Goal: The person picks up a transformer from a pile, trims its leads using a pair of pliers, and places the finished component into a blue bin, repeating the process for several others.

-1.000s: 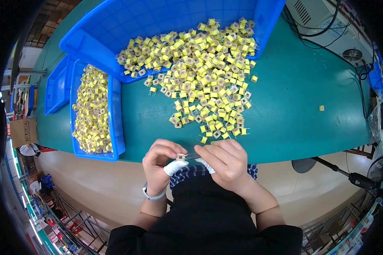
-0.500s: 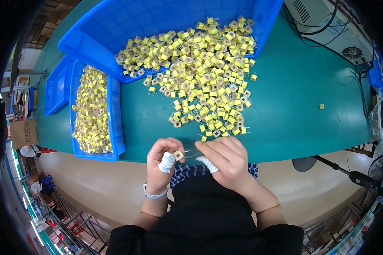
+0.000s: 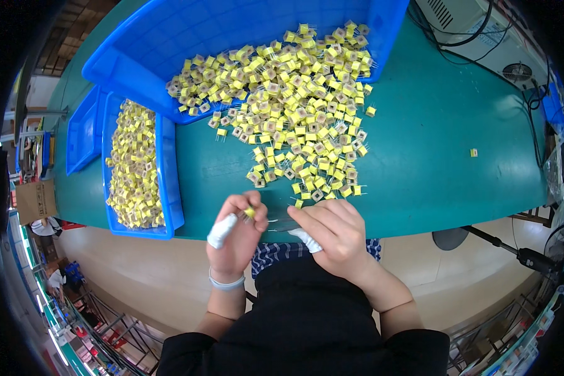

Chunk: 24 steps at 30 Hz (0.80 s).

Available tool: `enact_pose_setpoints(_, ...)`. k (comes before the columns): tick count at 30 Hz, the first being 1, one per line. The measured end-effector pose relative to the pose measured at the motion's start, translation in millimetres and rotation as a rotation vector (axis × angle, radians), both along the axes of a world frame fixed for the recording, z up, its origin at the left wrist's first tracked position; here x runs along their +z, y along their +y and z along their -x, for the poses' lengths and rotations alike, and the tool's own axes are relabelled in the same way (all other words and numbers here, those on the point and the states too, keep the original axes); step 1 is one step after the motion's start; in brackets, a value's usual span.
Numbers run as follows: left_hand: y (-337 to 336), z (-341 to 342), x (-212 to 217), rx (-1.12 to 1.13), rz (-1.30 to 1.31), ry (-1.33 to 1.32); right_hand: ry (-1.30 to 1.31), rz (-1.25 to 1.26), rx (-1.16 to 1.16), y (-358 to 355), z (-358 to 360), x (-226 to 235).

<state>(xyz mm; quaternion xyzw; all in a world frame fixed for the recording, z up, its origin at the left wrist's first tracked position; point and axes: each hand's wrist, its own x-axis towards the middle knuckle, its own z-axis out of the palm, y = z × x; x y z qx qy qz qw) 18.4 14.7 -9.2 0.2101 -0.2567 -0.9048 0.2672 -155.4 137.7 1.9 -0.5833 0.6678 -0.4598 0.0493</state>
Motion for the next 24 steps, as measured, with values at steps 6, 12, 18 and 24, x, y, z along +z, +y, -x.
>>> enact_pose_setpoints(6, -22, 11, 10, 0.098, 0.907, -0.817, -0.007, 0.009, -0.006, 1, 0, -2)
enact_pose_setpoints(12, -30, 25, 7, 0.101, 1.293, -0.994, -0.02, 0.011, -0.004, 1, 0, 0)
enact_pose_setpoints(18, -32, 24, 9, 0.116, 1.271, -1.035, -0.022, 0.022, -0.004, 1, 1, -3)
enact_pose_setpoints(24, -29, 11, 6, 0.117, 0.649, -0.62, -0.027, 0.02, -0.012, 3, 2, -6)
